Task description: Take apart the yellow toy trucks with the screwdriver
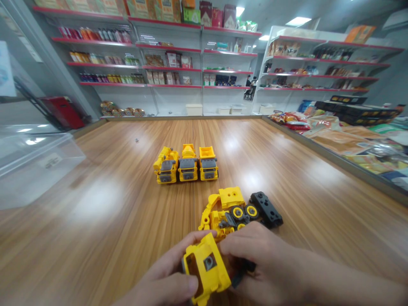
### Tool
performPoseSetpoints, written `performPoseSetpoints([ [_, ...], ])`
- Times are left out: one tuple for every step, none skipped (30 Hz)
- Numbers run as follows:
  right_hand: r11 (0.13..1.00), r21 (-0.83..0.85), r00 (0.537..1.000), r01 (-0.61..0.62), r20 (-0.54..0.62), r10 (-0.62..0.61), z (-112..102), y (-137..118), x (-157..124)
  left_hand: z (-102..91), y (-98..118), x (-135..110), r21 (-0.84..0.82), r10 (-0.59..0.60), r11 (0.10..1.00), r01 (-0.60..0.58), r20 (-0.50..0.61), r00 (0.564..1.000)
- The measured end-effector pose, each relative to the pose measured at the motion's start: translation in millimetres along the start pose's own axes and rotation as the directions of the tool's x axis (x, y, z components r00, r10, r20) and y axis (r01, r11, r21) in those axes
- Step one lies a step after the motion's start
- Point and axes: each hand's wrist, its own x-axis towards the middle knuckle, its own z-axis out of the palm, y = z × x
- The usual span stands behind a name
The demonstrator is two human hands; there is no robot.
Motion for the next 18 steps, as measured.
performPoseSetpoints([
  [1.0,0.001,1.0,-0.003,-0.017,0.003,1.4,0.9,-0.2,0.8,-1.0,0.0,-0.003,0.004,1.0,-0.004,-0.006,1.0],
  [1.0,0.007,0.999,-0.006,-0.035,0.007,2.3,1.1,-0.6,1.6,-1.8,0.0,-0.011,0.002,1.0,-0.002,-0.006,1.0],
  [1.0,0.013,0.999,-0.012,-0.046,0.013,2.7,0.9,-1.0,2.4,-2.4,0.3,-0.017,-0.003,1.0,0.003,-0.002,1.0],
  [1.0,0.015,0.999,-0.021,-0.049,0.022,2.7,0.4,-1.4,3.1,-2.8,0.8,-0.014,-0.004,1.0,0.004,0.003,1.0],
  [1.0,0.014,0.999,-0.025,-0.045,0.025,2.4,-0.2,-1.9,3.7,-2.8,1.5,-0.001,0.005,1.0,-0.005,0.009,1.0],
  [1.0,0.006,0.999,-0.025,-0.041,0.026,1.9,-0.8,-2.3,4.0,-2.7,2.3,0.022,0.025,0.999,-0.025,0.016,1.0],
  [0.999,-0.013,0.999,-0.03,-0.039,0.03,1.5,-1.1,-2.6,4.3,-2.4,3.3,0.051,0.048,0.997,-0.049,0.027,0.998],
  [0.999,-0.034,0.999,-0.035,-0.04,0.034,1.2,-1.0,-3.0,4.5,-2.1,4.1,0.077,0.072,0.994,-0.075,0.043,0.996],
  [0.998,-0.05,0.999,-0.036,-0.042,0.034,1.1,-0.6,-3.3,4.7,-1.9,4.7,0.097,0.091,0.991,-0.096,0.062,0.994],
  [0.998,-0.058,0.999,-0.031,-0.044,0.028,1.3,0.1,-3.7,4.9,-1.8,5.0,0.105,0.095,0.989,-0.103,0.076,0.993],
  [0.998,-0.058,0.999,-0.021,-0.042,0.018,1.9,1.1,-4.0,5.3,-1.8,4.8,0.107,0.09,0.989,-0.099,0.08,0.993],
  [0.999,-0.05,0.999,-0.009,-0.038,0.007,2.7,2.3,-4.4,5.7,-2.1,4.3,0.108,0.083,0.99,-0.09,0.076,0.994],
  [0.999,-0.037,0.999,0.006,-0.032,-0.007,3.7,3.5,-4.7,6.2,-2.4,3.5,0.111,0.073,0.991,-0.08,0.066,0.995],
  [0.999,-0.028,0.999,0.019,-0.027,-0.019,5.0,4.5,-5.0,6.5,-2.8,2.7,0.113,0.064,0.991,-0.07,0.055,0.996],
  [0.999,-0.026,0.999,0.024,-0.022,-0.024,6.2,5.1,-5.1,6.7,-3.1,2.1,0.117,0.055,0.991,-0.061,0.047,0.997],
  [0.999,-0.027,0.999,0.027,-0.02,-0.028,7.2,5.3,-5.0,6.4,-3.4,1.7,0.116,0.051,0.992,-0.056,0.044,0.998],
  [0.999,-0.029,0.999,0.032,-0.021,-0.032,8.0,5.0,-4.7,5.7,-3.7,1.8,0.113,0.043,0.992,-0.048,0.046,0.998],
  [0.999,-0.034,0.999,0.038,-0.03,-0.039,8.3,4.1,-4.1,4.5,-3.8,2.2,0.109,0.031,0.993,-0.035,0.046,0.998],
])
